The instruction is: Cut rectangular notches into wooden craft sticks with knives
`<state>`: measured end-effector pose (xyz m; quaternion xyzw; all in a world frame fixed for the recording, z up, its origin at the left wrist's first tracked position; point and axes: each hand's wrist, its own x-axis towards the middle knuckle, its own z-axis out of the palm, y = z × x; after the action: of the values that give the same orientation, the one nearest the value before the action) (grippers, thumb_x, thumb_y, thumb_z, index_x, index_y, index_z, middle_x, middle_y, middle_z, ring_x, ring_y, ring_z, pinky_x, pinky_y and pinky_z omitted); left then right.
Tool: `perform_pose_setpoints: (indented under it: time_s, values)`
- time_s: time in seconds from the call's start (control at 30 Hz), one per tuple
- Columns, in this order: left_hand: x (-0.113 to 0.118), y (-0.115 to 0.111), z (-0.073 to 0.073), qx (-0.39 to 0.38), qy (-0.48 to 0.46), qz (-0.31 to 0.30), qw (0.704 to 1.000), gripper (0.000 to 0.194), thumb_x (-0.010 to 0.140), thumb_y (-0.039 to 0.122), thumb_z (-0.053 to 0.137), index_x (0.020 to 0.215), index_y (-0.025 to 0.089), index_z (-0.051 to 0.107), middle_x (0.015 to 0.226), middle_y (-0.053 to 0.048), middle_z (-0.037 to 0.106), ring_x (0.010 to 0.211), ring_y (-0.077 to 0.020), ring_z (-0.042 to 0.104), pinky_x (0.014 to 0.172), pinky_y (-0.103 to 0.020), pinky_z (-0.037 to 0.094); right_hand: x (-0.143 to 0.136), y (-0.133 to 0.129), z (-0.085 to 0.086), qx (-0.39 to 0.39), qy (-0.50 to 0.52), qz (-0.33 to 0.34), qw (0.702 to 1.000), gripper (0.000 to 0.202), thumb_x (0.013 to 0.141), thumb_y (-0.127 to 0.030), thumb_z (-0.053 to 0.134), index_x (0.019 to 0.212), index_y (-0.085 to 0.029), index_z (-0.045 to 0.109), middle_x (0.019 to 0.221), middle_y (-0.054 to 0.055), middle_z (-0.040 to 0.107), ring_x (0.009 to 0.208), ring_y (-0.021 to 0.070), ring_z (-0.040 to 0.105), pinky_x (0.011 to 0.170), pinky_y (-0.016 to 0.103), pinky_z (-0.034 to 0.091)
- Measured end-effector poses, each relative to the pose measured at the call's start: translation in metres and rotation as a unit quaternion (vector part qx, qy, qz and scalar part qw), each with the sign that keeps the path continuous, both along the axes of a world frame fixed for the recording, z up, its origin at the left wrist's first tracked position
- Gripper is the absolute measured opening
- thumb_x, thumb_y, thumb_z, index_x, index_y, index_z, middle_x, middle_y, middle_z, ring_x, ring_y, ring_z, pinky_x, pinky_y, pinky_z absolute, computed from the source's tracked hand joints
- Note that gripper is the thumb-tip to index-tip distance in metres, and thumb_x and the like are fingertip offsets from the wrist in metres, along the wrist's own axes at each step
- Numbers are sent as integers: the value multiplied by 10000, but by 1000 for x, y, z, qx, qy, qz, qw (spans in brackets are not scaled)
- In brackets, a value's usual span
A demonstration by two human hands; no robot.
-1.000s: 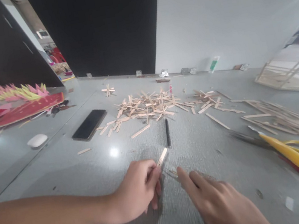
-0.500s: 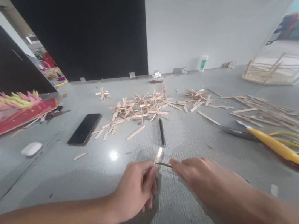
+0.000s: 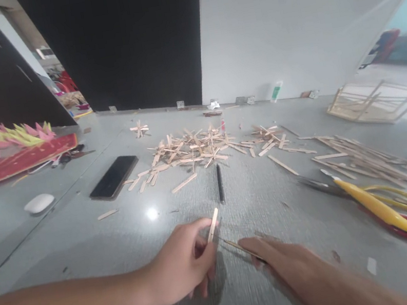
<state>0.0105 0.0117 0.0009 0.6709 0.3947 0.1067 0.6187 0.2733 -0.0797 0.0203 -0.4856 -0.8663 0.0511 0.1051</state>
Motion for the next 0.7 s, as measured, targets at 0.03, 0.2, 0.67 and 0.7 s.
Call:
perform_pose_setpoints:
  time_s: [0.03,0.2,0.67,0.7]
  values:
    - [0,0,0,6,-3,-1,1000,301,1096,432,469,1293,212,523,663,49,612,445,-105,589,372,-145,400,1,1,-3,-6,0,26,1000,901,721,-6,515,1589,-245,470,1317,52,754,1039,193,774,826,231,636]
    - [0,0,6,30,-29,-27,999,192,1105,355,470,1062,193,566,796,24,638,472,-60,582,448,-161,402,3,-3,-13,9,-4,30,1000,759,886,6,459,1608,-228,436,978,40,814,615,184,731,542,272,584]
    - [1,4,13,-93,-29,-113,989,314,1111,316,461,1410,246,394,807,37,624,398,-63,567,359,-121,383,-5,-14,-29,-56,160,-16,985,573,983,-95,397,1510,-204,594,758,31,725,628,161,727,680,236,614]
    - [1,4,13,-93,-30,-116,988,307,1111,317,461,1403,243,398,810,35,626,398,-61,566,361,-120,384,-6,-14,-30,-59,164,-10,985,579,980,-84,382,1512,-185,587,769,35,727,642,155,729,692,231,612]
